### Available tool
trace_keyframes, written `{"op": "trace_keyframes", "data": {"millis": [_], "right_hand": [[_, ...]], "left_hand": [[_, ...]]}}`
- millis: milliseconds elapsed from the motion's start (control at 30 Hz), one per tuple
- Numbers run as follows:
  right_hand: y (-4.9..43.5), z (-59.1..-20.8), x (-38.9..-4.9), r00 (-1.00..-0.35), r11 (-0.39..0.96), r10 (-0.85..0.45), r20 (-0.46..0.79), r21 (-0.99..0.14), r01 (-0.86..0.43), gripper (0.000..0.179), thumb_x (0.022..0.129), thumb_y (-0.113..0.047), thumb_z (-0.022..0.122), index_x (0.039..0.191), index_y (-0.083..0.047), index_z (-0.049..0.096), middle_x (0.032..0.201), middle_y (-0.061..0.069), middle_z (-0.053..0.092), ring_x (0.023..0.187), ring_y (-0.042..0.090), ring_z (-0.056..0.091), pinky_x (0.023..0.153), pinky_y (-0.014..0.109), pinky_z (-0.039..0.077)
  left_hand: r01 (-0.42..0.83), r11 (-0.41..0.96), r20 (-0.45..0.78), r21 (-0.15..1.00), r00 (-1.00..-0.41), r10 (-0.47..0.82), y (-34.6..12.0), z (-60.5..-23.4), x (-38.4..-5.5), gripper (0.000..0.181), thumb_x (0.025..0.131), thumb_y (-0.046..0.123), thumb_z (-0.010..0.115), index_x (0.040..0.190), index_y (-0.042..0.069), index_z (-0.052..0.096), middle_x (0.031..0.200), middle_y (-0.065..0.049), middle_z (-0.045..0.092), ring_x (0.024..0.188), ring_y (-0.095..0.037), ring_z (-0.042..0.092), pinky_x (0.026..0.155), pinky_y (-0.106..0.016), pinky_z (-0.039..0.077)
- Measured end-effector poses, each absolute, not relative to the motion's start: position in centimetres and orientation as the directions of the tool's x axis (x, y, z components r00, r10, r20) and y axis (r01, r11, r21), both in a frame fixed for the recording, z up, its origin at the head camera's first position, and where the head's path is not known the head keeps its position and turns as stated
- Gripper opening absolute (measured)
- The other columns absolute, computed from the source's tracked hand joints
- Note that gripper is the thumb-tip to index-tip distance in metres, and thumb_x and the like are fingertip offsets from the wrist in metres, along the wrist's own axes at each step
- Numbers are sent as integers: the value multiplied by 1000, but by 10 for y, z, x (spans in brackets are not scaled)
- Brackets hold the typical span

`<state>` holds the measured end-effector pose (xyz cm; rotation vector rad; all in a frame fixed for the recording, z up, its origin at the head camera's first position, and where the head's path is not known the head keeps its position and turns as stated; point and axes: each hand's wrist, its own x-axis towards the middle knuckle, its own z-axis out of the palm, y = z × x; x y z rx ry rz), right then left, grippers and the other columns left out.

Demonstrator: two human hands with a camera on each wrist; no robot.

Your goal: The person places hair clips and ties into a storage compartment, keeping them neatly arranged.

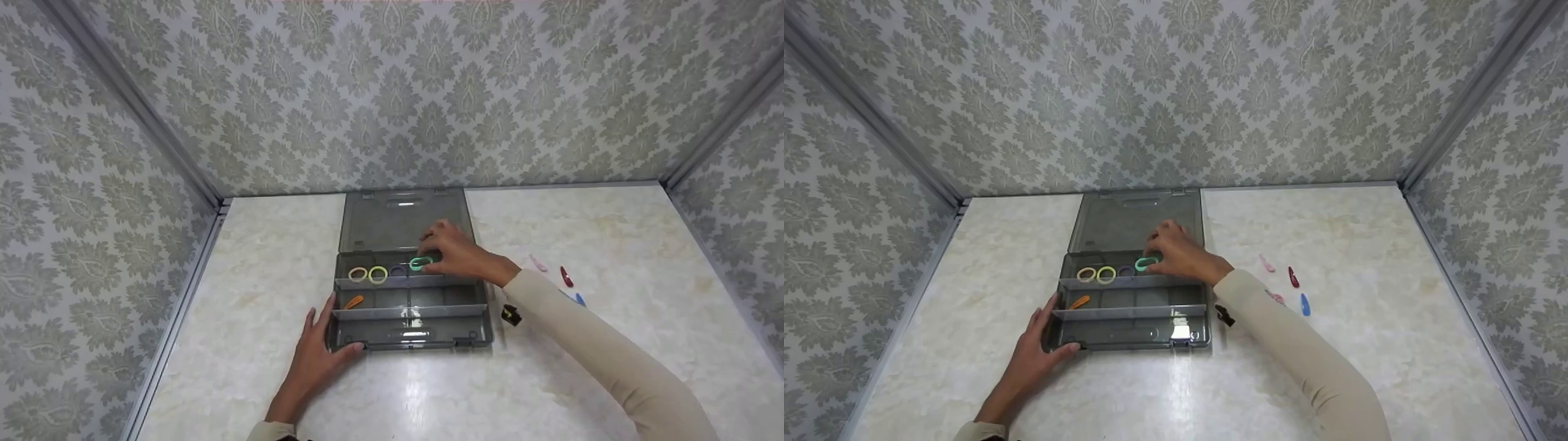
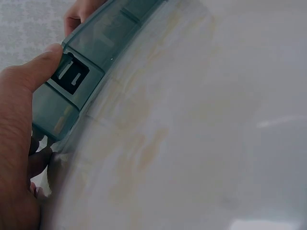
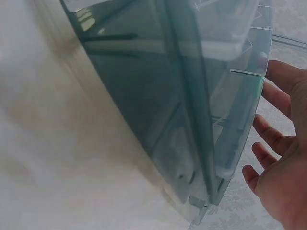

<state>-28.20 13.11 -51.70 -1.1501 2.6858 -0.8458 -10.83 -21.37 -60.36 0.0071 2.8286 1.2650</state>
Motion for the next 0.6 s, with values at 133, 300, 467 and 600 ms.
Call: {"op": "trace_keyframes", "data": {"millis": [133,300,467,600], "right_hand": [[127,-519,-285,-699,568,-708,104,-505,-650,25,96,-23,89,115,-7,85,145,23,63,141,42,45,114,73,33],[122,-523,-289,-680,586,-728,92,-432,-686,23,95,-22,91,112,-7,86,145,22,64,143,42,45,115,70,35],[118,-525,-291,-663,597,-745,70,-374,-710,21,94,-20,92,110,-8,86,148,21,64,146,43,44,119,72,33],[116,-524,-292,-651,598,-758,40,-356,-718,23,93,-21,92,112,-9,86,152,21,62,150,43,41,122,71,30]], "left_hand": [[-12,664,-36,748,-999,23,-214,-604,-108,116,86,66,88,177,27,26,176,-21,36,165,-56,15,123,-78,29],[7,662,-16,749,-999,29,-214,-607,-110,115,87,65,88,177,26,27,177,-17,36,165,-55,15,124,-77,28],[5,657,-16,754,-1000,26,-215,-606,-109,116,86,64,89,177,26,28,177,-18,36,165,-55,16,123,-78,29],[6,659,-13,752,-1000,24,-216,-607,-108,115,86,64,89,177,27,28,176,-22,35,165,-55,17,122,-78,31]]}}
